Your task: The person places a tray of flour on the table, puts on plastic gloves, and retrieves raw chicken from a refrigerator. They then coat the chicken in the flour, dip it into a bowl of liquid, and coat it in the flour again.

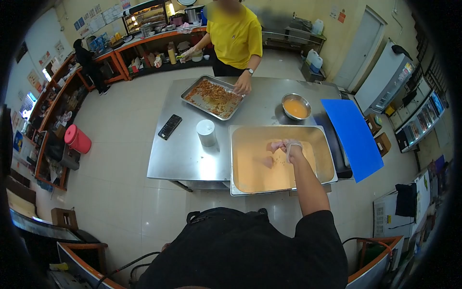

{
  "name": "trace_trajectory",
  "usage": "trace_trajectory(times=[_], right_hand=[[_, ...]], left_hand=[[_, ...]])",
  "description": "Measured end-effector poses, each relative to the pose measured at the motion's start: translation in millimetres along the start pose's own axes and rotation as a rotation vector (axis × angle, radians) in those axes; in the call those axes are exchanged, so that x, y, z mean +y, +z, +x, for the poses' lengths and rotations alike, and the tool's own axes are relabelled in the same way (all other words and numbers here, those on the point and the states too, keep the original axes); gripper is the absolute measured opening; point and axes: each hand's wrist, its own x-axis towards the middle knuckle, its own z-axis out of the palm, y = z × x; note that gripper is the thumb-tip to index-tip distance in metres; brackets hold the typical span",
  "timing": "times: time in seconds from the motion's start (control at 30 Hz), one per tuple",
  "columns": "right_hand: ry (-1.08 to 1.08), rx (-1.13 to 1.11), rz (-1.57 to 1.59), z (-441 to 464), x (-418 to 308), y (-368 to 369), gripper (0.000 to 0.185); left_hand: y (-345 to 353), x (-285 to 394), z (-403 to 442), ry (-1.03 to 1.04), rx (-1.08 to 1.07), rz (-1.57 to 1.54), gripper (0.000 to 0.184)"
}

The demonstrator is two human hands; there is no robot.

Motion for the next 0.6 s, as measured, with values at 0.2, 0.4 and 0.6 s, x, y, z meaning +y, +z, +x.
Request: trace_trajectory(times=[0.2, 0.4, 0.6], right_hand=[[-0.080, -0.045, 0.083, 12.0, 19.9, -18.2, 0.014], [-0.099, -0.117, 0.149, -31.9, -5.7, 6.9, 0.015], [-0.135, -0.106, 0.115, -49.3, -14.7, 18.4, 0.017]], left_hand=[[-1.8, 62.6, 24.0, 0.099, -0.029, 0.002, 0.044], [-8.3, 394.4, -59.7, 0.885, -0.137, 0.289, 0.077], [8.8, 653.6, -226.9, 1.380, -0.065, 0.187, 0.084]])
